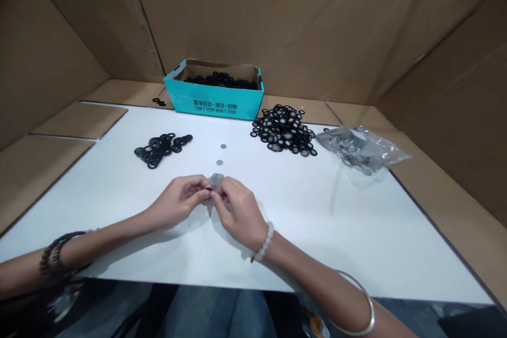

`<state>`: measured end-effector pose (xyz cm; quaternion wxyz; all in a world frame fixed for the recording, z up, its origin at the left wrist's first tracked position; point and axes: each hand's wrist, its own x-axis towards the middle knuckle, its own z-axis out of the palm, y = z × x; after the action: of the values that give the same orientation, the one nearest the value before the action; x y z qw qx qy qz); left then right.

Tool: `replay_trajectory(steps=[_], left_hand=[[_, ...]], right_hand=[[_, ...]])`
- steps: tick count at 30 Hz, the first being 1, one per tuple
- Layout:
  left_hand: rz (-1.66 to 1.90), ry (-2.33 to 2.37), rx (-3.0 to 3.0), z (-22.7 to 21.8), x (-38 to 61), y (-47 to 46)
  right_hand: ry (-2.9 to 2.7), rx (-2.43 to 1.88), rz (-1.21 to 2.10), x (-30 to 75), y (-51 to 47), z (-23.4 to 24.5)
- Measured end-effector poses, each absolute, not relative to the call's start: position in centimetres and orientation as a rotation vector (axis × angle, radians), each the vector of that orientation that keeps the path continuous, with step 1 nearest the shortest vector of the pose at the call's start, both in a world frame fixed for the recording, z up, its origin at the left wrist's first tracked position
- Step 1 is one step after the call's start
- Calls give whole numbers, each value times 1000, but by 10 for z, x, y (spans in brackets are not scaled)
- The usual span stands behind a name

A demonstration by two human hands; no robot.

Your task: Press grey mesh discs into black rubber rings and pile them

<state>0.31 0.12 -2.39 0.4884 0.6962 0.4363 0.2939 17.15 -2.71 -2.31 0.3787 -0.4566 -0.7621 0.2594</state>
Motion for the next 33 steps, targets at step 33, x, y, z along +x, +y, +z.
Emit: replay_trajectory(steps=[33], left_hand=[[725, 1081, 1275, -20, 4, -1]], right_hand=[[-2267, -1037, 564, 178, -17, -30]])
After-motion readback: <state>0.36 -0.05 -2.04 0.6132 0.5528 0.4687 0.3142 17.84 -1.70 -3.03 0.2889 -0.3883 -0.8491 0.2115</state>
